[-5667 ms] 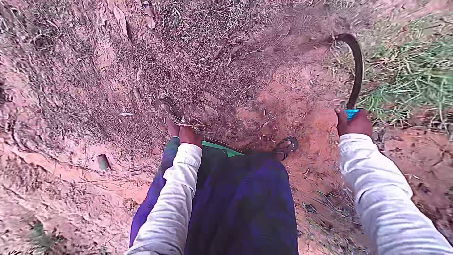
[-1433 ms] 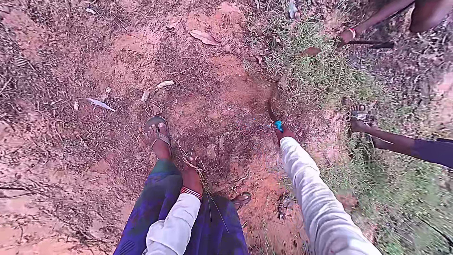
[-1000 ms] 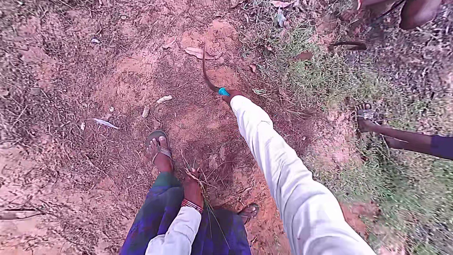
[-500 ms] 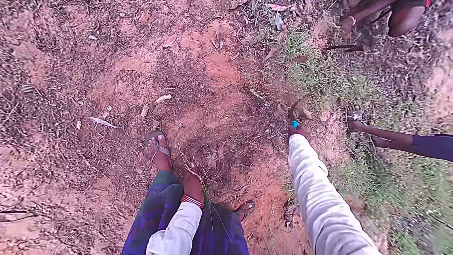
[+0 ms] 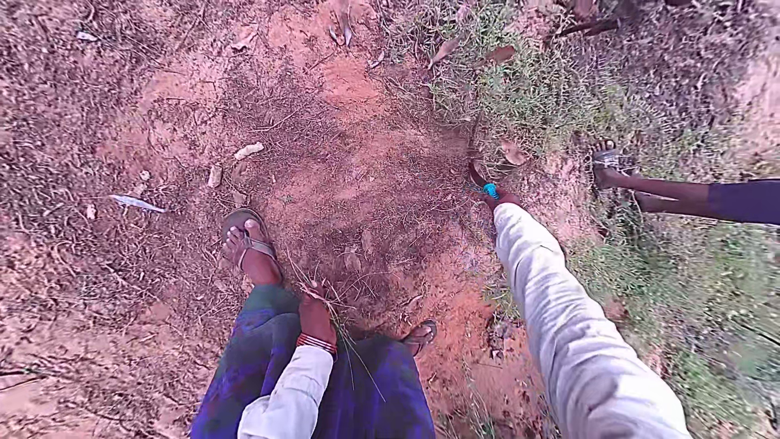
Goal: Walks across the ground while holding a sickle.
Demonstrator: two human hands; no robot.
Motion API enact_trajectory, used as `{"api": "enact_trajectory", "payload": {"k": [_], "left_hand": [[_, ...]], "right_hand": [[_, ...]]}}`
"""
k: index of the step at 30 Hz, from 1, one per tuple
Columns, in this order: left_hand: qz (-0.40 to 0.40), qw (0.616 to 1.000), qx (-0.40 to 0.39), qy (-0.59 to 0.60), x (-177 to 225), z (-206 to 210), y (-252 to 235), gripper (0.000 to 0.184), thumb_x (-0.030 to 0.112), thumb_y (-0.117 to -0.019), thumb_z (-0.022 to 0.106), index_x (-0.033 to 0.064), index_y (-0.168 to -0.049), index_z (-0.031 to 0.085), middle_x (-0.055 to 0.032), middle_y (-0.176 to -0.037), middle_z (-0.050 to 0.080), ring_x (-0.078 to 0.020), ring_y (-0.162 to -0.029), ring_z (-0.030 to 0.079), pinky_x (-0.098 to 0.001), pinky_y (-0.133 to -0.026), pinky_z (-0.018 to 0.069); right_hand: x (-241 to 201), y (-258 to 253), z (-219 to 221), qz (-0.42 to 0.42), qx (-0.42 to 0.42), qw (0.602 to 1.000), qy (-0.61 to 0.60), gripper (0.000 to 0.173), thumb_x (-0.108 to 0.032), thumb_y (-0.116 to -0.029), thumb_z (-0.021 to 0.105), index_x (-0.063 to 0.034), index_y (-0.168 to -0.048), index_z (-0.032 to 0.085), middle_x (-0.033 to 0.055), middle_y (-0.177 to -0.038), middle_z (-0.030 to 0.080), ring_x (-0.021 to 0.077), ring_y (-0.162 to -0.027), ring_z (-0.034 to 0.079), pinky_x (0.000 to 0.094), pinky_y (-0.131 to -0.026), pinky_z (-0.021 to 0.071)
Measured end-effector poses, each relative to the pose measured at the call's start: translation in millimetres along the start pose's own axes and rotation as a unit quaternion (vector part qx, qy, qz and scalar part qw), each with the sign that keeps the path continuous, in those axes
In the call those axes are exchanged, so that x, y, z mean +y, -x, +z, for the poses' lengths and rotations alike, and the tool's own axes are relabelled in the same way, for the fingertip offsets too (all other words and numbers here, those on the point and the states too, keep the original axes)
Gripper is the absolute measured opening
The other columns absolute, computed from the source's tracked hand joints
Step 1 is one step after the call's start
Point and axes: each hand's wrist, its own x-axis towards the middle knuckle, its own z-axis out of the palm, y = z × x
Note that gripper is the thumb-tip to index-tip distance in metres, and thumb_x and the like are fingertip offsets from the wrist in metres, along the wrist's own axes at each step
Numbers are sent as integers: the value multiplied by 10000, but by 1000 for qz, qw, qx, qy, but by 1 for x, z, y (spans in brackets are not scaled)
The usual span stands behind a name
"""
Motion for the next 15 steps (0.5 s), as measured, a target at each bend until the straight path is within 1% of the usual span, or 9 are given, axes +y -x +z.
{"api": "enact_trajectory", "payload": {"k": [1, 3, 4, 6, 8, 10, 11, 13, 15], "left_hand": [[2, 1000, -2, 3, 2, 1, 0, 368, 195, -1142, 352, -84, -1312, 519, -168, -1180, 587, -139, -1030, 577, -324, -941, 491], [5, 1000, -2, 9, 9, 2, -1, 363, 190, -1142, 346, -80, -1308, 523, -169, -1176, 591, -152, -1028, 589, -333, -928, 502], [2, 1000, 2, 8, 8, 1, 0, 354, 179, -1141, 344, -75, -1314, 520, -170, -1186, 589, -157, -1037, 591, -335, -928, 503], [-7, 1000, 21, 4, 6, 0, 1, 359, 127, -1134, 338, -89, -1375, 493, -217, -1282, 579, -198, -1111, 587, -366, -972, 493], [-13, 999, 46, -13, 6, 1, 2, 364, 110, -1135, 334, -106, -1385, 486, -251, -1324, 568, -231, -1165, 573, -386, -1019, 466], [-16, 997, 72, -39, 10, 5, 4, 360, 108, -1135, 345, -124, -1355, 509, -279, -1332, 569, -268, -1199, 560, -420, -1050, 435], [-17, 995, 80, -51, 11, 6, 5, 356, 97, -1131, 353, -125, -1360, 512, -285, -1343, 570, -278, -1220, 559, -427, -1068, 426], [-13, 992, 99, -75, 11, 6, 4, 349, 94, -1131, 357, -121, -1353, 519, -276, -1282, 590, -275, -1162, 570, -418, -1036, 436], [-14, 990, 109, -93, 8, 3, 4, 350, 108, -1135, 359, -114, -1334, 541, -259, -1235, 614, -260, -1117, 583, -408, -1009, 449]], "right_hand": [[8, -1, 0, 48, 19, 999, -9, 508, -378, -1058, 545, 6, -1386, 591, 277, -1436, 555, 417, -1376, 504, 586, -1125, 375], [26, 16, -1, 94, 56, 993, -44, 518, -348, -1071, 513, 53, -1395, 558, 270, -1461, 537, 382, -1407, 481, 528, -1150, 354], [31, 38, 4, 82, 73, 992, -67, 524, -345, -1075, 497, 33, -1437, 524, 278, -1446, 547, 394, -1395, 492, 536, -1146, 362], [20, 90, 28, -20, 48, 997, -62, 569, -345, -1098, 457, -5, -1550, 395, 331, -1404, 556, 476, -1330, 530, 597, -1114, 380], [-11, 148, 71, -170, -34, 985, -17, 569, -325, -1100, 451, -2, -1563, 377, 350, -1317, 608, 523, -1205, 608, 642, -1036, 431], [-51, 202, 116, -270, -169, 946, 59, 582, -328, -1103, 430, -53, -1604, 317, 309, -1413, 560, 500, -1237, 596, 627, -1040, 441], [-70, 222, 137, -291, -231, 923, 101, 592, -338, -1107, 418, -85, -1623, 278, 294, -1465, 519, 490, -1262, 582, 622, -1048, 437], [-94, 241, 176, -297, -301, 896, 135, 600, -359, -1111, 408, -118, -1637, 249, 276, -1504, 490, 473, -1301, 559, 610, -1073, 424], [-82, 233, 196, -269, -301, 907, 117, 595, -370, -1112, 405, -111, -1629, 266, 280, -1495, 498, 471, -1305, 558, 607, -1076, 423]]}}
